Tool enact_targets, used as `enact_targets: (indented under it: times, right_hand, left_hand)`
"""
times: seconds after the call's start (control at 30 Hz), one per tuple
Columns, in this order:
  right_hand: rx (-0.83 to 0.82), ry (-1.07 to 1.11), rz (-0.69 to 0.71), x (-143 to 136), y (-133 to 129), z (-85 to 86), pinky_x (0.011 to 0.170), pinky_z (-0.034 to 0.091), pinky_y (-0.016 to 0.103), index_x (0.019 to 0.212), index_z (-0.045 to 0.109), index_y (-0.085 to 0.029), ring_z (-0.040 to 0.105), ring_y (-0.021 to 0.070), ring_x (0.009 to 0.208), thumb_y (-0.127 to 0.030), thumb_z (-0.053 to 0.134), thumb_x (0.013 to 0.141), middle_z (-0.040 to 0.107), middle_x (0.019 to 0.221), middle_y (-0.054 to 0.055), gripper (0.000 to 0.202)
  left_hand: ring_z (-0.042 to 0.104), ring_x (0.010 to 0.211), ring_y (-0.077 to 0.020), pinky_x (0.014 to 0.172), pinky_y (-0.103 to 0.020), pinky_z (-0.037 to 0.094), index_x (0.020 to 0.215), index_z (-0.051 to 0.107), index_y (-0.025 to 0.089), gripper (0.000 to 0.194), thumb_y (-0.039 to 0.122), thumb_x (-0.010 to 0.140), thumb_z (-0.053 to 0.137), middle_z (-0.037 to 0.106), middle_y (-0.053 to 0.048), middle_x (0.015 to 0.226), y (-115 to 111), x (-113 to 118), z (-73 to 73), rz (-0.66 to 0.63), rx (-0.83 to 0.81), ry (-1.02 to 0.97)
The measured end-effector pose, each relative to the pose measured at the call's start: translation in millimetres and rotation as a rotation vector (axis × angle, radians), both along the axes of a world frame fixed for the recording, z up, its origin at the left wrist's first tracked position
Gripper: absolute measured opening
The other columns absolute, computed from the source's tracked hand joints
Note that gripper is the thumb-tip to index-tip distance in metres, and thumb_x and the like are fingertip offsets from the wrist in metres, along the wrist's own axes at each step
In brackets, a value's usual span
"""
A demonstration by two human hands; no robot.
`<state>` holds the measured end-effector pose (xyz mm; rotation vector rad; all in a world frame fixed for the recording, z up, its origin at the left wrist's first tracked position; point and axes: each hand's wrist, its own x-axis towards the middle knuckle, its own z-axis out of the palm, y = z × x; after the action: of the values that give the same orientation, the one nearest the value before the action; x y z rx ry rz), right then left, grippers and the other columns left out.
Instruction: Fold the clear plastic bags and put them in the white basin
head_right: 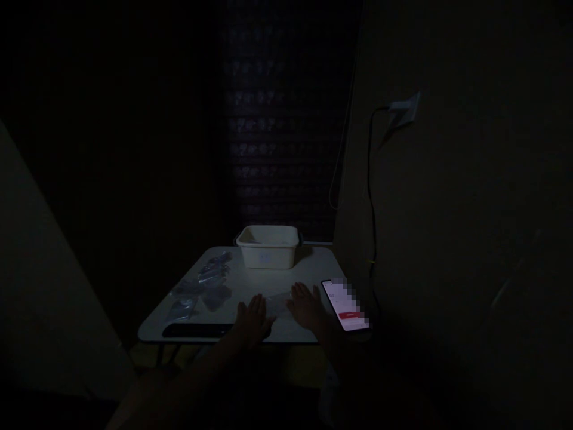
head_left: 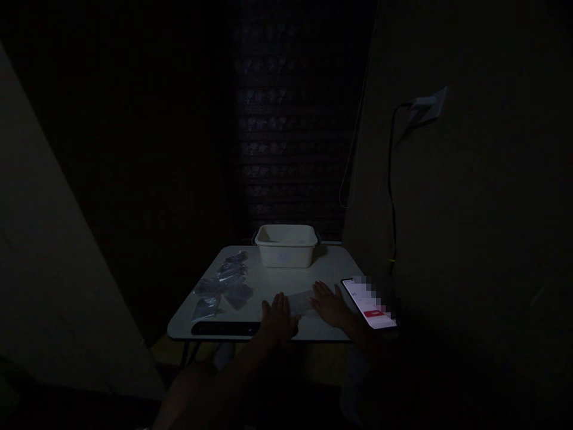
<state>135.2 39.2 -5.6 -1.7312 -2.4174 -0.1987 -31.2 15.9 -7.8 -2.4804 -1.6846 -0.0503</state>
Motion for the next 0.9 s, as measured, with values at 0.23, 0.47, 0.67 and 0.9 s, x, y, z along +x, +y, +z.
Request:
enact_targets:
  times: [0.23,0.47,0.67,0.9]
  right_hand:
    - [0.067,-0.011,0.262,-21,-7,-1.2,0.088,0.004,0.042,0.116,0.023,-0.016,0.017,0.0146,0.111,-0.036,0.009,0.077,0.026,0.121,0.006,0.046]
    - [0.062,-0.004,0.198,-16,-3,-7.2,0.088,0.003,0.043,0.114,0.028,-0.016,0.019,0.0162,0.11,-0.038,0.008,0.077,0.028,0.12,0.007,0.048]
    - [0.041,0.001,0.108,-1,-1,-7.8,0.087,0.005,0.046,0.114,0.028,-0.015,0.017,0.0181,0.111,-0.039,0.008,0.076,0.027,0.12,0.007,0.049]
    - [0.001,0.02,-0.016,11,4,-9.7,0.086,0.002,0.048,0.114,0.028,-0.015,0.015,0.0195,0.112,-0.041,0.013,0.075,0.026,0.121,0.009,0.049]
  left_hand:
    - [0.015,0.11,-0.027,0.079,-0.05,0.016,0.114,0.028,0.009,0.05,0.036,0.076,0.011,0.023,-0.016,0.121,-4,0,7.2,-0.019,-0.023,0.033]
    - [0.015,0.11,-0.0268,0.08,-0.05,0.015,0.114,0.027,0.005,0.054,0.039,0.075,0.01,0.022,-0.017,0.12,-2,0,2.4,-0.001,-0.004,0.023]
    - [0.016,0.11,-0.0264,0.08,-0.05,0.016,0.114,0.028,0.005,0.055,0.04,0.075,0.009,0.023,-0.017,0.12,-1,0,-0.2,-0.007,0.02,0.009]
    - [0.016,0.11,-0.0265,0.08,-0.049,0.016,0.113,0.029,0.006,0.054,0.04,0.075,0.01,0.023,-0.017,0.12,-1,-1,0.4,-0.007,0.021,0.017]
